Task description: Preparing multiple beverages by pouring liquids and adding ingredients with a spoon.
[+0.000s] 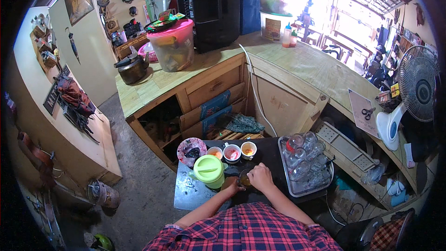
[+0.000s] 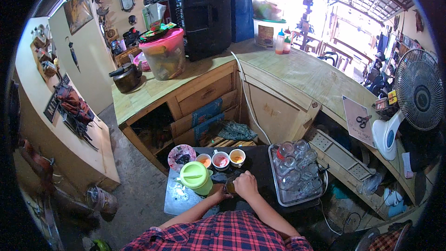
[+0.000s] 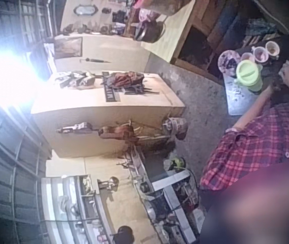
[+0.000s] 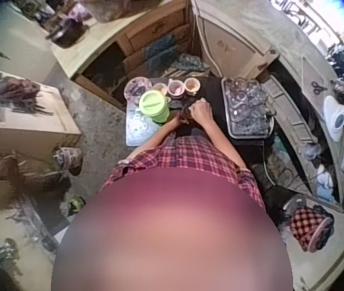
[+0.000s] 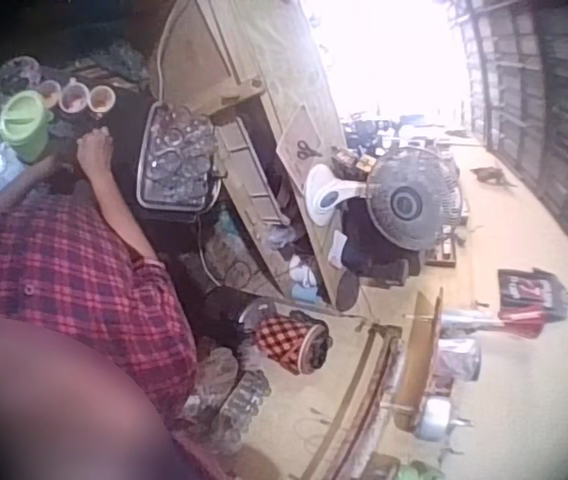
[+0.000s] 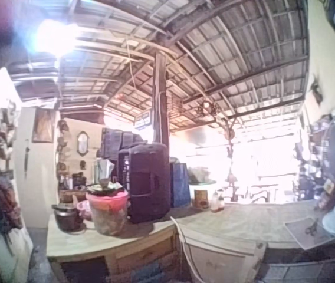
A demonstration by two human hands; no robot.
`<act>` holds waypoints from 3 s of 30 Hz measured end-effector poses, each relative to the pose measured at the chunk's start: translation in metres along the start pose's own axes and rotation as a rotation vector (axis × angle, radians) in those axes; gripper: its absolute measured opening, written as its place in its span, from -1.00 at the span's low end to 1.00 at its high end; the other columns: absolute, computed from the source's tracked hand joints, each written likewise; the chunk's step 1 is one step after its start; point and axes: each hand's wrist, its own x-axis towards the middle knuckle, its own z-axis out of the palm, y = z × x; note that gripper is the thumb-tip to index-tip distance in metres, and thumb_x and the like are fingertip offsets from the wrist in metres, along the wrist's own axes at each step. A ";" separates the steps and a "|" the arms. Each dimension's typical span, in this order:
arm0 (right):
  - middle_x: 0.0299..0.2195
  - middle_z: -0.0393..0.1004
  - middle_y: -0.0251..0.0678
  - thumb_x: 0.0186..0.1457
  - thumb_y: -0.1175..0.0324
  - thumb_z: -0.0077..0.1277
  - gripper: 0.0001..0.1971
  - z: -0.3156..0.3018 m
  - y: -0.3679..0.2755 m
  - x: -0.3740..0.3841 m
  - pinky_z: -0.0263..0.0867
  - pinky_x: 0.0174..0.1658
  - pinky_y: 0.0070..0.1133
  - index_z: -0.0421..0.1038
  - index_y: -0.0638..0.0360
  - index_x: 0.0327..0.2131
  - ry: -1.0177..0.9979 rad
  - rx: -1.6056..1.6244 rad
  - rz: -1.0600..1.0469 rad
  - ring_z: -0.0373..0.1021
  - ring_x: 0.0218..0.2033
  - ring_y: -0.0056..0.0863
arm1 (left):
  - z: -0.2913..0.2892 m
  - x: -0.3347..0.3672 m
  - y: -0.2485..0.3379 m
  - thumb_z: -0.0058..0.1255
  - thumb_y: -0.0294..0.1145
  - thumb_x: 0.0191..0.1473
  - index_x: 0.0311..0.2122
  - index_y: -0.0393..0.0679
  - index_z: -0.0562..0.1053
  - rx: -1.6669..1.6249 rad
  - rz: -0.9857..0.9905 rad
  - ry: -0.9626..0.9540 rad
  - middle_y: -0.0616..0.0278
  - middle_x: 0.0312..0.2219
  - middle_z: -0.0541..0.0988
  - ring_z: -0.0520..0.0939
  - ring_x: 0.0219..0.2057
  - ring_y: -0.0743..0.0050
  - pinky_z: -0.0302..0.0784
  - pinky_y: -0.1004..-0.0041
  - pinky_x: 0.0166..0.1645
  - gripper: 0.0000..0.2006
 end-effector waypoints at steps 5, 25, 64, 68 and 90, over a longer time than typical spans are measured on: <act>-0.56 0.48 -0.21 -0.13 0.29 0.10 -0.82 -0.003 -0.010 0.004 0.32 -0.27 -0.39 0.53 0.20 -0.61 0.068 0.038 -0.049 0.36 -0.39 -0.25 | 0.024 0.011 -0.035 0.33 -0.09 -0.33 -0.38 -0.19 0.50 -0.031 0.071 0.049 0.00 -0.41 0.57 0.59 -0.33 0.02 0.46 0.19 -0.26 -0.56; -0.53 0.49 -0.23 -0.14 0.31 0.13 -0.84 -0.001 0.003 0.005 0.31 -0.25 -0.38 0.53 0.18 -0.61 0.007 0.077 -0.006 0.36 -0.36 -0.28 | -0.001 -0.001 0.000 0.33 -0.09 -0.33 -0.38 -0.18 0.50 0.014 0.009 0.003 0.01 -0.39 0.57 0.59 -0.30 0.02 0.47 0.19 -0.23 -0.56; -0.54 0.47 -0.37 -0.15 0.27 0.12 -0.84 -0.001 0.002 0.002 0.20 -0.29 -0.36 0.54 0.11 -0.62 -0.038 -0.049 -0.067 0.33 -0.34 -0.37 | -0.011 -0.010 0.013 0.32 -0.07 -0.32 -0.36 -0.15 0.52 0.031 -0.021 0.000 0.04 -0.42 0.59 0.60 -0.33 0.02 0.48 0.21 -0.25 -0.57; -0.50 0.49 -0.34 -0.08 0.26 0.05 -0.82 -0.001 0.002 0.005 0.19 -0.22 -0.33 0.54 0.08 -0.62 -0.005 -0.048 -0.052 0.33 -0.29 -0.35 | -0.008 -0.009 0.009 0.31 -0.06 -0.31 -0.36 -0.14 0.52 0.030 0.043 0.037 0.03 -0.39 0.58 0.60 -0.32 0.03 0.48 0.22 -0.24 -0.57; -0.55 0.49 -0.38 -0.12 0.22 0.11 -0.82 -0.004 -0.002 0.006 0.12 -0.27 -0.38 0.54 0.09 -0.62 0.051 -0.107 -0.102 0.33 -0.33 -0.42 | -0.014 -0.012 0.012 0.30 -0.08 -0.31 -0.35 -0.14 0.51 0.024 -0.007 -0.011 0.05 -0.39 0.58 0.59 -0.31 0.06 0.47 0.21 -0.24 -0.58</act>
